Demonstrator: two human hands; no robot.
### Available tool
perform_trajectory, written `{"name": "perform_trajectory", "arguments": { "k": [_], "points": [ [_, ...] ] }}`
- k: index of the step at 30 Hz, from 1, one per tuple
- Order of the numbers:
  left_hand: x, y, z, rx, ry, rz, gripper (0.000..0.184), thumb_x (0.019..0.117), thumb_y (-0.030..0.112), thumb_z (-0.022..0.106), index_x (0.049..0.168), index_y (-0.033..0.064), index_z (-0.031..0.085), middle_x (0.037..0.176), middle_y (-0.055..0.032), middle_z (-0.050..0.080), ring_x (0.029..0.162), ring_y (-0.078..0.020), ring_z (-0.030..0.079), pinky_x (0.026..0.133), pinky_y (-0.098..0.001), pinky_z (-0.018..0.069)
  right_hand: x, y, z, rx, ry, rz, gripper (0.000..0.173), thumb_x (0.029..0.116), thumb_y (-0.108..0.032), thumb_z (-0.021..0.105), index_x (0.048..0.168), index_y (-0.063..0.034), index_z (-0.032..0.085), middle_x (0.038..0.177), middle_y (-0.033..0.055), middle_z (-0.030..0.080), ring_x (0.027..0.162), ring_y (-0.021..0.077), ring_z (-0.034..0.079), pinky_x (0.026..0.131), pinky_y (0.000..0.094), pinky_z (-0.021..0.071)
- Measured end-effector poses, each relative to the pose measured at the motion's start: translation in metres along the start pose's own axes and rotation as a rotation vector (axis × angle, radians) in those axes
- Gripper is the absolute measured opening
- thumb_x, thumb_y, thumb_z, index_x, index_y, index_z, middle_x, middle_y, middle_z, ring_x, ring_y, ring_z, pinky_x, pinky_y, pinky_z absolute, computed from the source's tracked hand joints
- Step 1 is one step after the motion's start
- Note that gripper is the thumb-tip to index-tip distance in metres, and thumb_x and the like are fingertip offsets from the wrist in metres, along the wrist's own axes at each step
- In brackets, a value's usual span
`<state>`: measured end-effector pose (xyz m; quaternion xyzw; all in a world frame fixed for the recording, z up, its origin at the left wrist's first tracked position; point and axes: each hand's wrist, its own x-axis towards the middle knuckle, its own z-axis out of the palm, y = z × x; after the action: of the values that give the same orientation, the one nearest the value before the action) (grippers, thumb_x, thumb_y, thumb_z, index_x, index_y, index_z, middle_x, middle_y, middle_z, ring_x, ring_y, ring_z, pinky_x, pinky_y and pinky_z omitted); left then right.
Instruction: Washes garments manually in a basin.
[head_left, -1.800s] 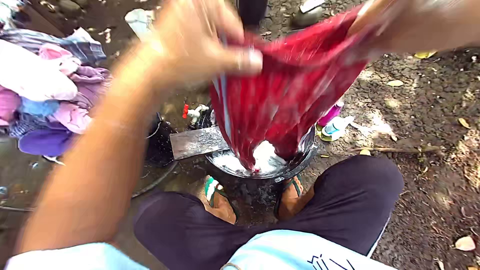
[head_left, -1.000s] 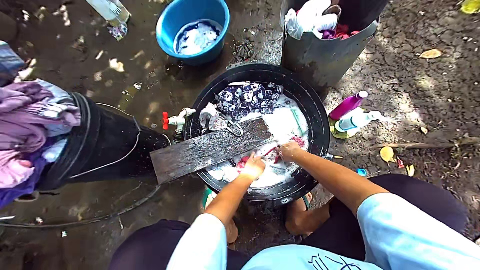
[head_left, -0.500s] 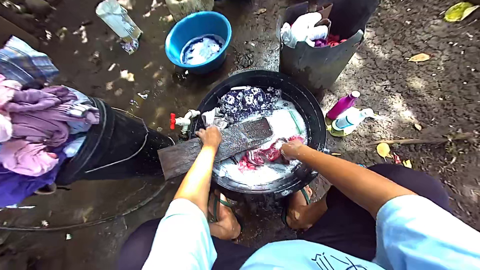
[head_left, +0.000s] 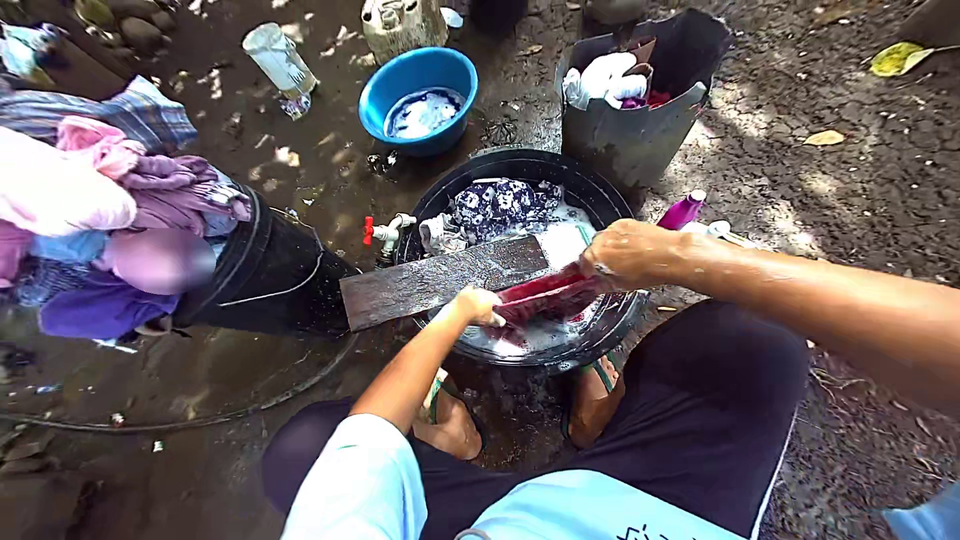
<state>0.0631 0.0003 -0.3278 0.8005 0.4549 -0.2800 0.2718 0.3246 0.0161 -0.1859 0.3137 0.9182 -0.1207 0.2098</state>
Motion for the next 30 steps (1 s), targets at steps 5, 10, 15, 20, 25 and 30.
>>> {"name": "perform_trajectory", "arguments": {
  "k": [5,10,15,20,25,30],
  "points": [
    [-0.088,-0.010,-0.051,0.352,0.421,0.243,0.022,0.0998,0.019,0.064,0.101,-0.0011,0.074,0.107,-0.0177,0.073,0.114,-0.0338,0.067,0.113,-0.0528,0.0380,-0.015,-0.007,0.022,-0.149,-0.165,0.121,0.015,0.0973,-0.004,0.062,0.103,0.0038,0.073,0.104,0.0223,0.072,0.106,0.0432,0.066,0.099,0.0587,0.0450],
    [-0.179,0.016,-0.080,0.497,0.553,0.169,0.033,0.1018,0.024,0.064,0.124,0.0014,0.071,0.104,-0.0188,0.074,0.108,-0.0351,0.069,0.098,-0.0494,0.0498,-0.035,0.011,-0.003,-0.009,0.144,0.112,0.015,0.0984,-0.020,0.071,0.101,-0.0075,0.078,0.115,0.0151,0.073,0.114,0.0412,0.064,0.095,0.0618,0.0475],
    [-0.243,0.026,-0.073,0.356,0.798,0.155,0.038,0.1009,0.033,0.062,0.121,0.0034,0.074,0.093,-0.0171,0.074,0.089,-0.0354,0.070,0.079,-0.0484,0.0543,-0.069,0.019,-0.062,0.086,0.448,-0.087,0.011,0.0962,-0.024,0.073,0.091,-0.0146,0.077,0.092,0.0066,0.073,0.091,0.0314,0.071,0.074,0.0596,0.0531],
    [-0.241,0.005,-0.074,0.238,0.772,0.284,0.012,0.0942,0.014,0.066,0.091,0.0099,0.077,0.089,-0.0063,0.073,0.086,-0.0240,0.069,0.082,-0.0479,0.0483,-0.034,0.031,-0.067,0.453,0.433,-0.187,0.009,0.0912,-0.004,0.070,0.088,-0.0082,0.077,0.079,0.0050,0.071,0.076,0.0219,0.068,0.071,0.0534,0.0536],
    [-0.148,-0.080,-0.043,0.074,0.557,0.197,0.008,0.0852,0.007,0.079,0.093,0.0082,0.079,0.125,-0.0142,0.069,0.123,-0.0345,0.061,0.108,-0.0624,0.0359,0.075,0.030,-0.034,0.302,0.056,0.108,0.018,0.0980,-0.026,0.073,0.107,-0.0119,0.080,0.103,0.0167,0.076,0.104,0.0423,0.070,0.089,0.0716,0.0486],
    [-0.042,-0.159,0.046,-0.402,0.580,-0.209,0.048,0.0993,0.050,0.060,0.132,0.0162,0.069,0.151,-0.0168,0.051,0.143,-0.0395,0.042,0.118,-0.0630,0.0268,0.250,0.033,0.037,0.650,0.221,0.087,0.035,0.0958,-0.018,0.074,0.124,0.0015,0.069,0.123,0.0270,0.068,0.118,0.0450,0.064,0.102,0.0670,0.0477]
  ]
}}
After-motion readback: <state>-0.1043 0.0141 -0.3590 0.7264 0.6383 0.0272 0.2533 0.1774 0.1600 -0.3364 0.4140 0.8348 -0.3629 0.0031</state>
